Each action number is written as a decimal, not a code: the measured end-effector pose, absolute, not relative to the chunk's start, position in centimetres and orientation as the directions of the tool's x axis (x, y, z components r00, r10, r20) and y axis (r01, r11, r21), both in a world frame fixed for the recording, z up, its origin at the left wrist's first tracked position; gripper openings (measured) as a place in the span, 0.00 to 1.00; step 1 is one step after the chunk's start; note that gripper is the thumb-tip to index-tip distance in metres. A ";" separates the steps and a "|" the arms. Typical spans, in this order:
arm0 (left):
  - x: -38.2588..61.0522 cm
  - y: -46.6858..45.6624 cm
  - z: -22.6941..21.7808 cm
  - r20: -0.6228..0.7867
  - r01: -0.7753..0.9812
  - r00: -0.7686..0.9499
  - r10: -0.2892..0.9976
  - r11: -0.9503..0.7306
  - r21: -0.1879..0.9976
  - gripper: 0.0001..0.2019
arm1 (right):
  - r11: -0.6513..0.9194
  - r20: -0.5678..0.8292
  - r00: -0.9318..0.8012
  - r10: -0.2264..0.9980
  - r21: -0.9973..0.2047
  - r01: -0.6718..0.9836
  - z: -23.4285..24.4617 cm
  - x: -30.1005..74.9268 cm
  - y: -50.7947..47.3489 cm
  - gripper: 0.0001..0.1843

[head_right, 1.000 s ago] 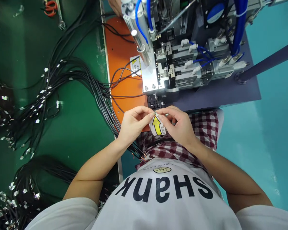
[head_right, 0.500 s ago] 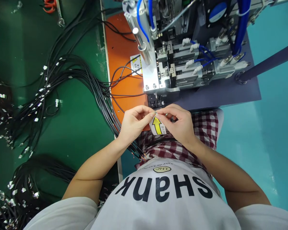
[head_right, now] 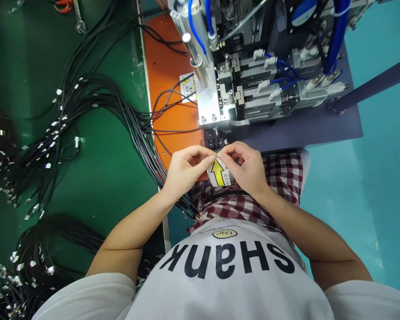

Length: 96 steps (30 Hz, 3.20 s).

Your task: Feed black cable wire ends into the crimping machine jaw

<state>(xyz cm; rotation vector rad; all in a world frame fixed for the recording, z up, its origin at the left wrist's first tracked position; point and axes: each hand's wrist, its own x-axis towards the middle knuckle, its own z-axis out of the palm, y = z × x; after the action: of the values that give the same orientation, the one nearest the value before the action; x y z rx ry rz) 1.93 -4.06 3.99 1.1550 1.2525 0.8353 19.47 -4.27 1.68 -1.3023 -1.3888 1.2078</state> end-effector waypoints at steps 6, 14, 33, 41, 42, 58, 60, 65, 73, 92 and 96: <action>0.6 -4.1 3.6 0.006 0.390 0.273 0.962 -0.116 0.914 0.05 | -0.047 -0.051 -0.024 0.998 -0.991 0.122 1.1 20.1 -4.3 0.06; -0.1 -3.4 2.1 0.277 0.557 0.449 0.850 -0.508 0.657 0.08 | -0.205 -0.205 -0.012 0.979 -0.979 -0.011 -0.4 20.5 -3.6 0.09; 0.2 -0.4 -0.2 0.340 0.577 0.395 0.854 -0.518 0.632 0.09 | -0.312 -0.313 -0.011 0.950 -0.941 -0.135 -2.6 20.0 0.1 0.08; 0.3 -0.2 -0.2 0.329 0.600 0.399 0.856 -0.516 0.612 0.10 | -0.313 -0.314 -0.015 0.949 -0.941 -0.127 -2.9 20.2 0.1 0.09; 0.3 -0.2 -0.1 0.331 0.599 0.400 0.855 -0.517 0.611 0.10 | -0.310 -0.310 -0.019 0.951 -0.943 -0.121 -3.0 20.2 0.1 0.09; 0.2 -0.2 -0.1 0.311 0.598 0.410 0.858 -0.510 0.618 0.11 | -0.270 -0.267 -0.054 0.962 -0.961 -0.058 -2.7 20.4 0.1 0.09; 0.2 -0.1 -0.1 0.314 0.594 0.408 0.857 -0.510 0.622 0.11 | -0.266 -0.262 -0.056 0.963 -0.962 -0.061 -2.8 20.4 0.2 0.09; 0.1 -0.1 -0.3 0.339 0.563 0.409 0.847 -0.527 0.637 0.11 | -0.266 -0.263 -0.059 0.963 -0.962 -0.059 -3.1 20.5 0.3 0.08; 0.1 -0.1 -0.4 0.333 0.583 0.414 0.847 -0.527 0.618 0.11 | -0.272 -0.269 -0.056 0.961 -0.961 -0.041 -2.9 20.5 0.3 0.08; 0.0 -0.1 -0.6 0.333 0.606 0.453 0.827 -0.560 0.565 0.13 | -0.255 -0.255 -0.044 0.966 -0.967 -0.013 -2.8 20.5 0.0 0.06; 0.0 -0.1 -0.6 0.323 0.615 0.466 0.824 -0.564 0.552 0.14 | -0.256 -0.255 -0.026 0.966 -0.967 -0.006 -2.8 20.3 -0.2 0.06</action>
<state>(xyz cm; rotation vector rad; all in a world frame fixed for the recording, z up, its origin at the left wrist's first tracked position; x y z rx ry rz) -0.03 -0.10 -0.65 2.3605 1.2136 0.8088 20.28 -0.23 -2.77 -1.3780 -1.0880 1.4211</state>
